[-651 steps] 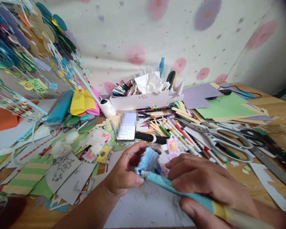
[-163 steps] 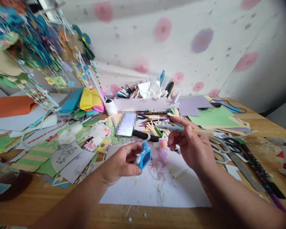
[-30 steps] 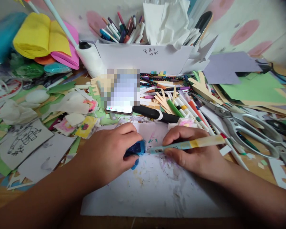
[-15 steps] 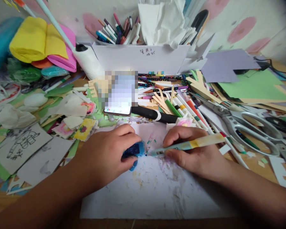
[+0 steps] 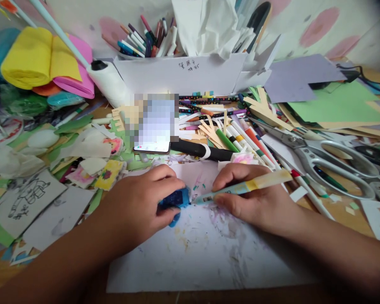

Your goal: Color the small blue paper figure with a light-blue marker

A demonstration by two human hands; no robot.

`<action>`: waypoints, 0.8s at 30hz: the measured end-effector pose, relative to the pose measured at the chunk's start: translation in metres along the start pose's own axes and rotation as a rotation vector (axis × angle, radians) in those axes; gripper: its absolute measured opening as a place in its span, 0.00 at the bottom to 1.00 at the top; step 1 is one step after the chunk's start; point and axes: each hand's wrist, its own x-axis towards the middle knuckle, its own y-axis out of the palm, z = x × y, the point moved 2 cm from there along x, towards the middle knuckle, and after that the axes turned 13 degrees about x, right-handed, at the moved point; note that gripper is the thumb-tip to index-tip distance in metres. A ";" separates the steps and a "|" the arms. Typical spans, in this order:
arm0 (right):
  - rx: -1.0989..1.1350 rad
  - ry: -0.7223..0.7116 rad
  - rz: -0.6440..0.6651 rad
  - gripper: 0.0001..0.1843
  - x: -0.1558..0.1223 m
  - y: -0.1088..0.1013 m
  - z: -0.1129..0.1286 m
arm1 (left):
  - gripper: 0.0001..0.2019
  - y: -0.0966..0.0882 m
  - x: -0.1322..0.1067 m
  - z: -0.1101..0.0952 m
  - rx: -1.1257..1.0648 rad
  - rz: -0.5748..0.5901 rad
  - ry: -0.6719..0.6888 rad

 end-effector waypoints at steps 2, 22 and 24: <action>0.002 -0.012 -0.008 0.03 0.000 -0.001 0.000 | 0.13 0.000 0.000 -0.001 -0.003 -0.002 0.007; -0.021 -0.051 0.041 0.03 -0.001 0.000 -0.002 | 0.13 0.001 0.001 0.000 0.005 0.013 0.012; -0.026 -0.053 0.033 0.03 -0.002 0.000 -0.002 | 0.13 0.002 0.002 0.000 0.002 0.016 0.012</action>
